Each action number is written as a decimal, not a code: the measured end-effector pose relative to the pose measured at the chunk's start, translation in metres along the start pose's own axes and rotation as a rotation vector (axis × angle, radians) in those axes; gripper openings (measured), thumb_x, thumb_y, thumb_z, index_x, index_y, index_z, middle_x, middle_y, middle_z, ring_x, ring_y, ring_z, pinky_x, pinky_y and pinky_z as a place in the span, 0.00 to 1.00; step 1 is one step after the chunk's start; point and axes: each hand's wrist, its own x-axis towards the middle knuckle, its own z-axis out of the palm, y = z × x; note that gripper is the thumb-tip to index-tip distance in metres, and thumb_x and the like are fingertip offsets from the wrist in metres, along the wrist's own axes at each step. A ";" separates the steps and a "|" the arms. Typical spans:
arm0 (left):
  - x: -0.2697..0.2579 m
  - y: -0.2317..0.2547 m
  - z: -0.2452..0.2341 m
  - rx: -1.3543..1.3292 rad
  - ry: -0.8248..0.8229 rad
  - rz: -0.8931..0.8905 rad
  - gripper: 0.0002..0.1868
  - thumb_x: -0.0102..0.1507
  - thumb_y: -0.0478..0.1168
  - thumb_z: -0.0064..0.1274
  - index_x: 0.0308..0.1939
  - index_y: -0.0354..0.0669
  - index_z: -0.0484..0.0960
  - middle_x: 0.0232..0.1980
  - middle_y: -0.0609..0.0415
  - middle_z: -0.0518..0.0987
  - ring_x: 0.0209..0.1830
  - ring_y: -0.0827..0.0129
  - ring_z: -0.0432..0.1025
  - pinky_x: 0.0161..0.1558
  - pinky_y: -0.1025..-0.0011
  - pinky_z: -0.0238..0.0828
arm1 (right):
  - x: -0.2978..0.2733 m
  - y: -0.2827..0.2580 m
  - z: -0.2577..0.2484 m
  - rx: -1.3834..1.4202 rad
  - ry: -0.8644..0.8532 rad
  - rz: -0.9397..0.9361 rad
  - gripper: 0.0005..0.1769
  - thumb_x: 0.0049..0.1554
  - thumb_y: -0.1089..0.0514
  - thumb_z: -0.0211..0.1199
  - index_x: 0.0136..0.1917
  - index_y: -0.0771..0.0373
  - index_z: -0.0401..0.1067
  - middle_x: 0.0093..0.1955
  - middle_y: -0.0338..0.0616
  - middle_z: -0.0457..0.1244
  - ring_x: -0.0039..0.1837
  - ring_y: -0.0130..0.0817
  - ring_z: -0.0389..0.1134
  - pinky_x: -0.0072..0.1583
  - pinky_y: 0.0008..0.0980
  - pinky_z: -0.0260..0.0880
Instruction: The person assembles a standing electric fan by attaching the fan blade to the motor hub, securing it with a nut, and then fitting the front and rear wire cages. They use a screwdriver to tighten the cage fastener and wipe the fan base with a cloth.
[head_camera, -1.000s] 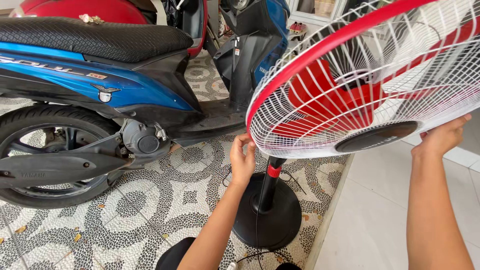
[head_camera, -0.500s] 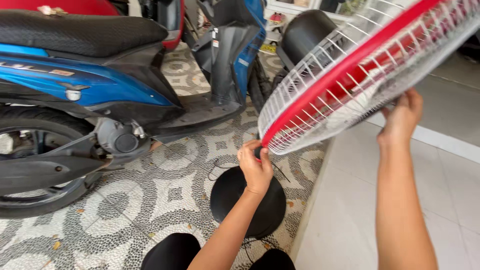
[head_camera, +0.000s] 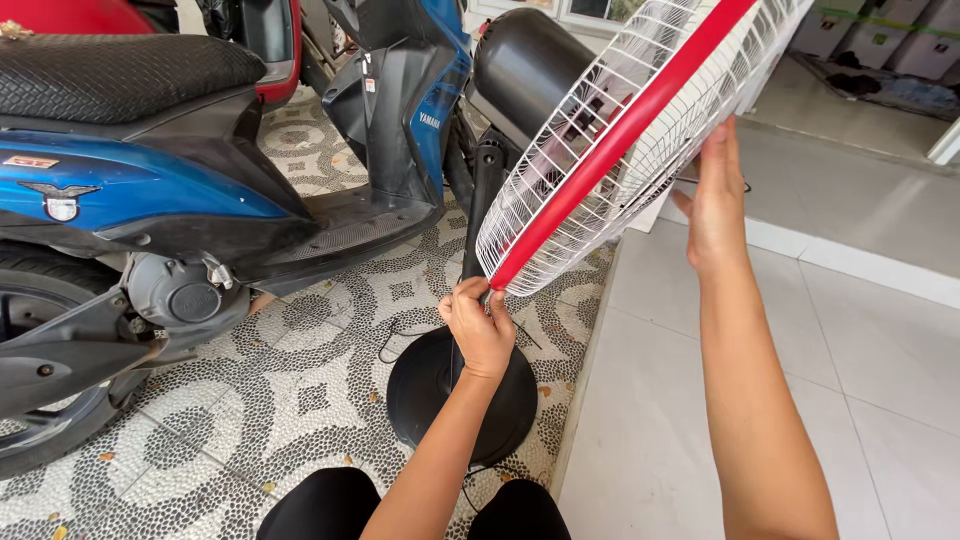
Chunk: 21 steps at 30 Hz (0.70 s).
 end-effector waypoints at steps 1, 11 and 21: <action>0.000 0.000 0.003 0.019 -0.002 0.008 0.11 0.69 0.40 0.54 0.47 0.39 0.70 0.48 0.49 0.78 0.47 0.59 0.72 0.55 0.59 0.56 | 0.000 -0.002 0.001 -0.097 0.118 -0.157 0.42 0.66 0.33 0.50 0.84 0.50 0.44 0.84 0.46 0.45 0.83 0.49 0.45 0.72 0.62 0.55; -0.004 0.009 0.010 0.065 0.006 0.015 0.11 0.66 0.38 0.56 0.47 0.39 0.71 0.49 0.49 0.77 0.47 0.60 0.72 0.56 0.59 0.52 | -0.040 -0.090 0.006 -1.079 0.068 -1.234 0.19 0.65 0.63 0.74 0.68 0.53 0.78 0.74 0.45 0.60 0.76 0.47 0.57 0.73 0.52 0.48; 0.002 0.001 0.005 0.077 0.010 -0.007 0.10 0.66 0.35 0.55 0.47 0.38 0.71 0.50 0.49 0.77 0.46 0.61 0.71 0.57 0.59 0.51 | -0.007 -0.127 0.008 -1.014 -0.551 -1.198 0.30 0.46 0.43 0.80 0.59 0.51 0.78 0.66 0.45 0.61 0.76 0.47 0.58 0.71 0.61 0.40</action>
